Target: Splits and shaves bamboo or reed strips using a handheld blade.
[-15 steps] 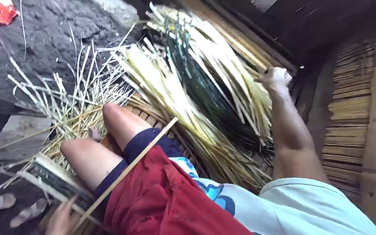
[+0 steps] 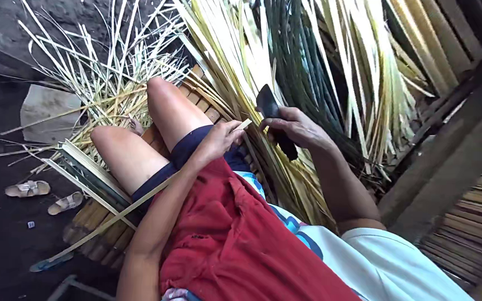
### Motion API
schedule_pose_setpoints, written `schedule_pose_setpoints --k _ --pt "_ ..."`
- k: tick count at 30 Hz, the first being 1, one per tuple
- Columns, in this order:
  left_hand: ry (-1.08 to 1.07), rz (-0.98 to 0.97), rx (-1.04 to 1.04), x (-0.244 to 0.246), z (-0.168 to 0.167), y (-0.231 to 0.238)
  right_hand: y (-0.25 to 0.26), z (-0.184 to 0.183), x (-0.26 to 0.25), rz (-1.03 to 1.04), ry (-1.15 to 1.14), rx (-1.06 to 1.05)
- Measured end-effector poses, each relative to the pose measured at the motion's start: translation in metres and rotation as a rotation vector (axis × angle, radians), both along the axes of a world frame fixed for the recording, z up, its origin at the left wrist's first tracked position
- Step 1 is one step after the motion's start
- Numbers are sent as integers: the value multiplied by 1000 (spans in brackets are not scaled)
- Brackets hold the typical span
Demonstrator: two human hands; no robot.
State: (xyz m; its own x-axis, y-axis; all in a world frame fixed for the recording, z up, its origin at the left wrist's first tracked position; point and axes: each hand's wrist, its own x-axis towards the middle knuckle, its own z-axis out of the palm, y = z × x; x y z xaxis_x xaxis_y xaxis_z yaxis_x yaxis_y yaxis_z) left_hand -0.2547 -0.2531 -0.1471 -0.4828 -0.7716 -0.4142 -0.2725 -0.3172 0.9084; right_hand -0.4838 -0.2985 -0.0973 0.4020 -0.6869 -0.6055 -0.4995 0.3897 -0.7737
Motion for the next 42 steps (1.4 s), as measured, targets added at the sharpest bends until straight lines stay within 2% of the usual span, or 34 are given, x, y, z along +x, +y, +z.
schedule_pose_setpoints --k 4,7,12,19,31,38,42 --pt "138 167 -73 42 18 54 16 3 18 91 -293 257" --pt "105 213 -70 54 33 69 18 8 33 205 -341 317" --pt "124 312 -11 56 29 65 18 14 46 332 -313 261" --pt "173 339 9 64 36 66 19 17 55 397 -354 157" --pt "186 380 -89 67 45 74 15 31 63 511 -365 106" --pt "89 418 -249 68 68 90 15 51 72 598 -368 32" --pt "134 455 -271 67 72 110 15 60 76 620 -346 20"
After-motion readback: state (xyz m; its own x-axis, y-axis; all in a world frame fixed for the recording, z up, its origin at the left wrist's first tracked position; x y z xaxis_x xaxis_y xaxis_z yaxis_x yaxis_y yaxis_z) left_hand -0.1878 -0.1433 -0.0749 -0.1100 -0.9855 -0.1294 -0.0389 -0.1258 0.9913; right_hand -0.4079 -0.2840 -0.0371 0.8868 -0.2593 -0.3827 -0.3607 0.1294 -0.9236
